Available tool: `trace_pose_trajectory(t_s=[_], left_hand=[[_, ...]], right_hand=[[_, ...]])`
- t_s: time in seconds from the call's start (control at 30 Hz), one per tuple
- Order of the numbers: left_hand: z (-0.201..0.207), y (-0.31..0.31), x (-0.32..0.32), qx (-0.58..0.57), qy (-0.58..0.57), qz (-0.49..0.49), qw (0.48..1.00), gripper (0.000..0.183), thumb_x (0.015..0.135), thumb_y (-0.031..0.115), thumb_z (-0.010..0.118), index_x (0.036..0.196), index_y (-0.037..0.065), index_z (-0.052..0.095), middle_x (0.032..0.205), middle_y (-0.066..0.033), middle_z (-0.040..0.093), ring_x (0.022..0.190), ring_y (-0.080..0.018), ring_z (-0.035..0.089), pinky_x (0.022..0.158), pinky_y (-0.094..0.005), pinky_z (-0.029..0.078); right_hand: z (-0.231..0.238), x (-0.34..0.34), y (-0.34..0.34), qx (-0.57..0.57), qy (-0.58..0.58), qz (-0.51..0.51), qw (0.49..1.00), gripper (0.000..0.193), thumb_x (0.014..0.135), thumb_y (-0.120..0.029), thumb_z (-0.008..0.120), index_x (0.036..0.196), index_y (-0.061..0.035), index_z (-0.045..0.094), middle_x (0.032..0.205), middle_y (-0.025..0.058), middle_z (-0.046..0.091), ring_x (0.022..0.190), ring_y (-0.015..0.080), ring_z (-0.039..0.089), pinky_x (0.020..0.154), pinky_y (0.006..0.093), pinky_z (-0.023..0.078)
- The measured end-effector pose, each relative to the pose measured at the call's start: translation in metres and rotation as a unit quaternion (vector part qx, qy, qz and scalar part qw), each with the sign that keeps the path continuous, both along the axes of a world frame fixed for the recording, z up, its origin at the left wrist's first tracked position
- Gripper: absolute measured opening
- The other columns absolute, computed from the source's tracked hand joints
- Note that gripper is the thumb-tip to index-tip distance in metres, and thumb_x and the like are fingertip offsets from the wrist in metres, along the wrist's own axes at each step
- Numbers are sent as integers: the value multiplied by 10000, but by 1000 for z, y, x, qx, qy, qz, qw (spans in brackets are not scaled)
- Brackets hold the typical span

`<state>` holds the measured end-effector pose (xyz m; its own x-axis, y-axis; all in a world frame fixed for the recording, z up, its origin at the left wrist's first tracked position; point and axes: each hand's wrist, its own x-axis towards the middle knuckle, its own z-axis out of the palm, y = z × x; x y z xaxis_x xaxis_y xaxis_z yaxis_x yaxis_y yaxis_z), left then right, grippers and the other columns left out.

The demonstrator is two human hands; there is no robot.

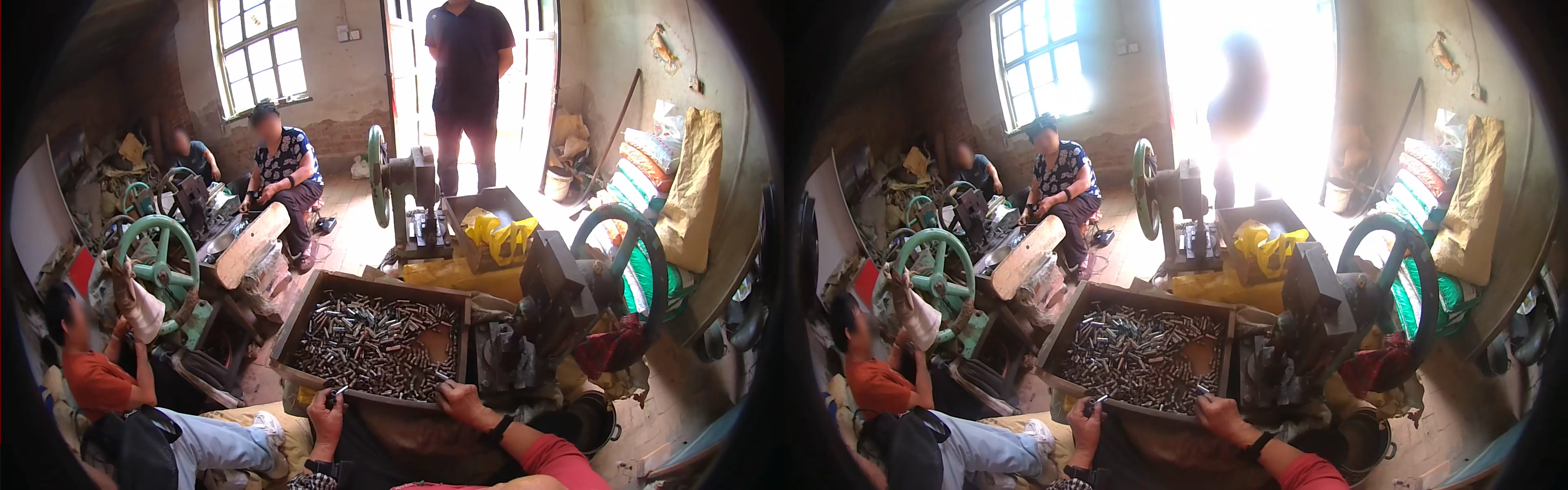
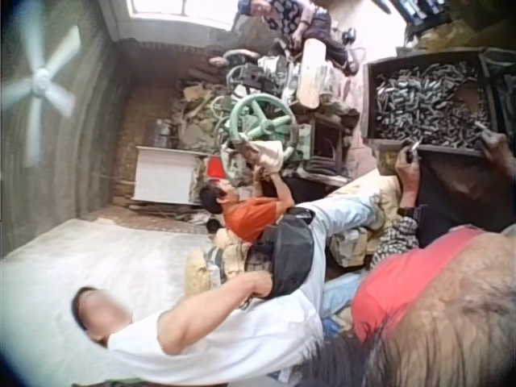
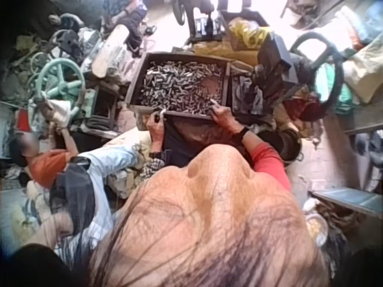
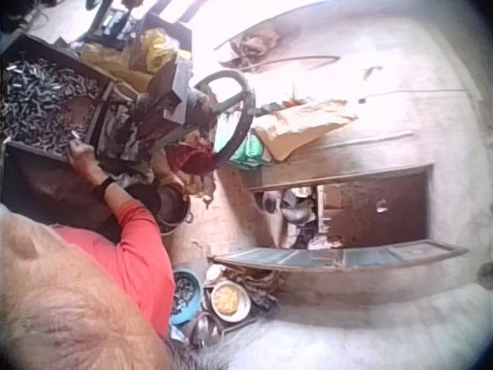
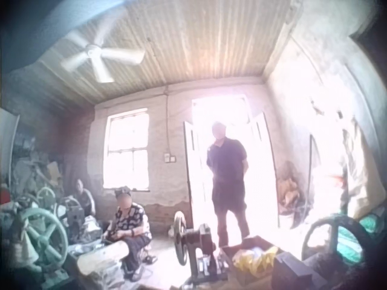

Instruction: Inspecting and sorting small metal industrial components from a tray.

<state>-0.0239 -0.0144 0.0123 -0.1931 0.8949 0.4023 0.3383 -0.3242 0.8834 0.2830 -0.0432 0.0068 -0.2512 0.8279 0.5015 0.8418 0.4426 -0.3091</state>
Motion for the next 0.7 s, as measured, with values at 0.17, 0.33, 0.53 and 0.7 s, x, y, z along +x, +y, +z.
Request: trace_pose_trajectory(t_s=[0.17, 0.33, 0.53, 0.7], left_hand=[[1, -1, -2, -18, -1, -8, 1000, 128, 813, 62, 629, 886, -34, 584, 662, -50, 579, 530, -125, 603, 483, -239, 481], [5, -4, -1, -5, -13, -13, 1000, 112, 802, 46, 632, 876, -24, 586, 685, -66, 584, 540, -137, 605, 487, -252, 481], [6, -6, -4, -10, -22, -23, 999, 115, 799, 43, 636, 876, -24, 582, 723, -88, 589, 554, -151, 612, 490, -260, 480], [7, -6, -5, -9, -24, -29, 999, 120, 799, 43, 638, 880, -24, 580, 724, -84, 587, 562, -149, 616, 493, -260, 485]], right_hand=[[-2, -4, -1, -68, -41, -53, 995, 155, 787, -219, 579, 805, -69, 540, 764, 122, 582, 610, 309, 595, 517, 412, 468], [-6, -10, 1, -67, -47, -69, 994, 141, 789, -208, 567, 795, -70, 540, 781, 127, 586, 626, 317, 598, 526, 425, 470], [-7, -13, 2, -73, -69, -81, 992, 125, 791, -189, 552, 779, -66, 537, 790, 136, 589, 636, 323, 602, 530, 428, 472], [-7, -15, 4, -64, -61, -87, 992, 128, 792, -186, 545, 777, -60, 528, 786, 146, 586, 636, 325, 601, 528, 436, 469]])
